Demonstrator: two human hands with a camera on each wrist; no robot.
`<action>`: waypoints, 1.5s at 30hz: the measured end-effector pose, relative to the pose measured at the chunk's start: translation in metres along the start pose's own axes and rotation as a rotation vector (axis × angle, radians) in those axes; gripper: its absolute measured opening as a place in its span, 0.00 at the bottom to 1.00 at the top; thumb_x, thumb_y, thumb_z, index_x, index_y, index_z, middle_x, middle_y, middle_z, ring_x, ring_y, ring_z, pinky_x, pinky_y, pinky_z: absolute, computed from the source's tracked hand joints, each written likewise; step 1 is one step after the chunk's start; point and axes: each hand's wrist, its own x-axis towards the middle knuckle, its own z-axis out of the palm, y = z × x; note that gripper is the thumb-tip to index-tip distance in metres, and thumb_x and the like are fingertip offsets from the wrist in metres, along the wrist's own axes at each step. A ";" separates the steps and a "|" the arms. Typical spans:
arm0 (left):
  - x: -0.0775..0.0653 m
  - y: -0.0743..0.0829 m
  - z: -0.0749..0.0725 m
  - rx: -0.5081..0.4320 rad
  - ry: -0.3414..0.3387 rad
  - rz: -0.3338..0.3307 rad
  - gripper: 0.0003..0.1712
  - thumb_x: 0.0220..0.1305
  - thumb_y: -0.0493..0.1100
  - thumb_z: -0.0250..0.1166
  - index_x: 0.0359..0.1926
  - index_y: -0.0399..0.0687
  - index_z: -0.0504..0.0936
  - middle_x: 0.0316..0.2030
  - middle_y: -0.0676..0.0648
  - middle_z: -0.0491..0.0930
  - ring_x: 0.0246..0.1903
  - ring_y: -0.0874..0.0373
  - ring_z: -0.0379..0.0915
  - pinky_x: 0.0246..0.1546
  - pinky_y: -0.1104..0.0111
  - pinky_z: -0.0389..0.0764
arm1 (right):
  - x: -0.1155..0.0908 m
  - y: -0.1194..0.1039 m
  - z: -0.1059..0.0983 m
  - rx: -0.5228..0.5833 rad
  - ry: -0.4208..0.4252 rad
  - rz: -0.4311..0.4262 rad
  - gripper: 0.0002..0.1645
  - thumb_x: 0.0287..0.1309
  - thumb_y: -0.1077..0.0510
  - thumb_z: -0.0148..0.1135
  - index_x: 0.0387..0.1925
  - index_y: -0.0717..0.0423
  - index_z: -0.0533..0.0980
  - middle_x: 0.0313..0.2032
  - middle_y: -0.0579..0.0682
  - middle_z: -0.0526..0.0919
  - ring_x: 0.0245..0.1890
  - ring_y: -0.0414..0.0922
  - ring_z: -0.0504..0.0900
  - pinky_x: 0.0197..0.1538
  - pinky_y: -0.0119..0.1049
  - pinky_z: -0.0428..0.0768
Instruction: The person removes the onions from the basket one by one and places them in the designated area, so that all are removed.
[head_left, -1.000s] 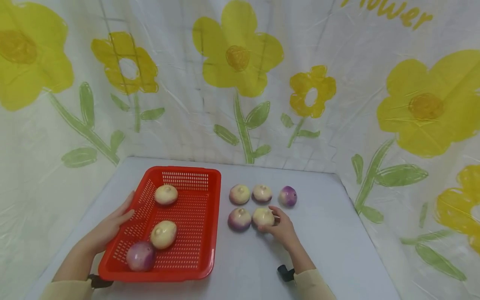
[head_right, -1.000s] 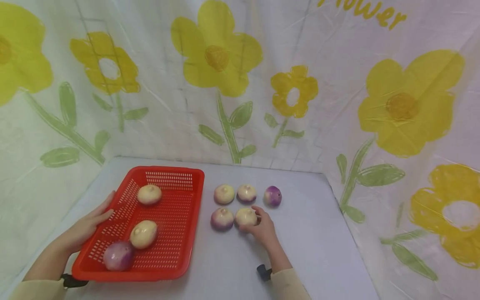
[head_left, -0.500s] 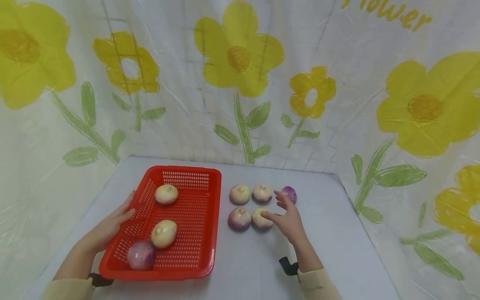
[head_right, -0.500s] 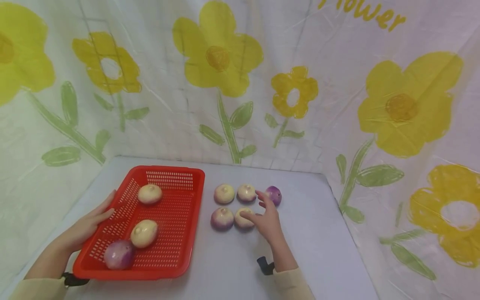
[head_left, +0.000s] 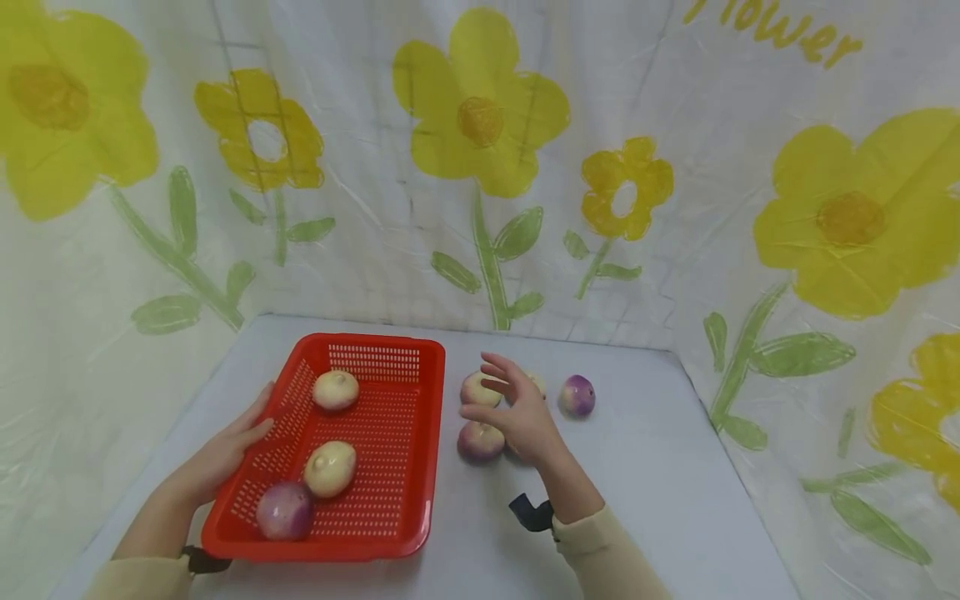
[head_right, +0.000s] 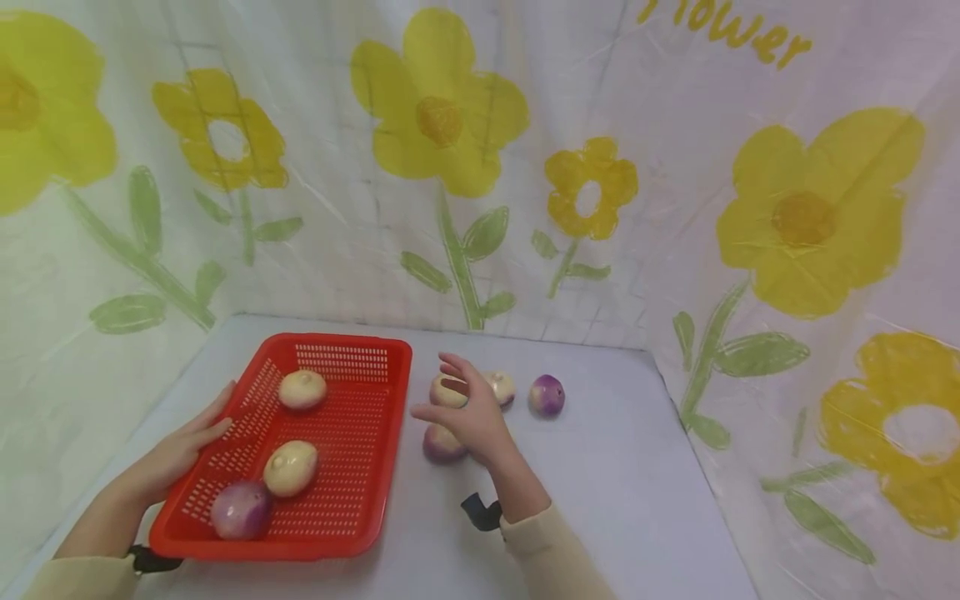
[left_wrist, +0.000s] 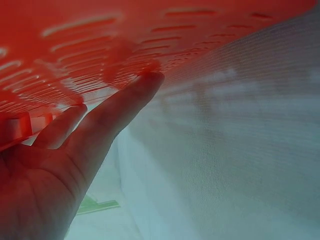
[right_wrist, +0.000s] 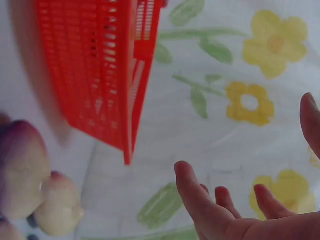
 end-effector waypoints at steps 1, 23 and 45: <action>0.000 0.000 0.000 0.001 0.000 0.004 0.40 0.81 0.55 0.44 0.79 0.75 0.28 0.81 0.41 0.27 0.57 0.64 0.73 0.49 0.55 0.85 | 0.002 -0.003 0.006 0.009 -0.023 0.005 0.48 0.46 0.48 0.82 0.69 0.32 0.68 0.67 0.47 0.73 0.67 0.53 0.73 0.64 0.54 0.77; -0.002 0.003 0.001 -0.009 -0.009 0.001 0.39 0.81 0.55 0.43 0.79 0.74 0.28 0.80 0.39 0.29 0.60 0.49 0.73 0.50 0.56 0.85 | 0.052 -0.021 0.139 -0.034 -0.267 0.148 0.47 0.44 0.45 0.82 0.65 0.22 0.69 0.61 0.35 0.76 0.62 0.43 0.74 0.55 0.44 0.82; -0.002 0.000 0.001 -0.026 -0.001 -0.011 0.39 0.81 0.54 0.42 0.79 0.74 0.29 0.80 0.38 0.30 0.55 0.46 0.78 0.47 0.55 0.86 | 0.068 0.019 0.199 -0.043 -0.292 0.539 0.36 0.43 0.63 0.80 0.58 0.46 0.80 0.51 0.51 0.82 0.45 0.50 0.78 0.53 0.53 0.82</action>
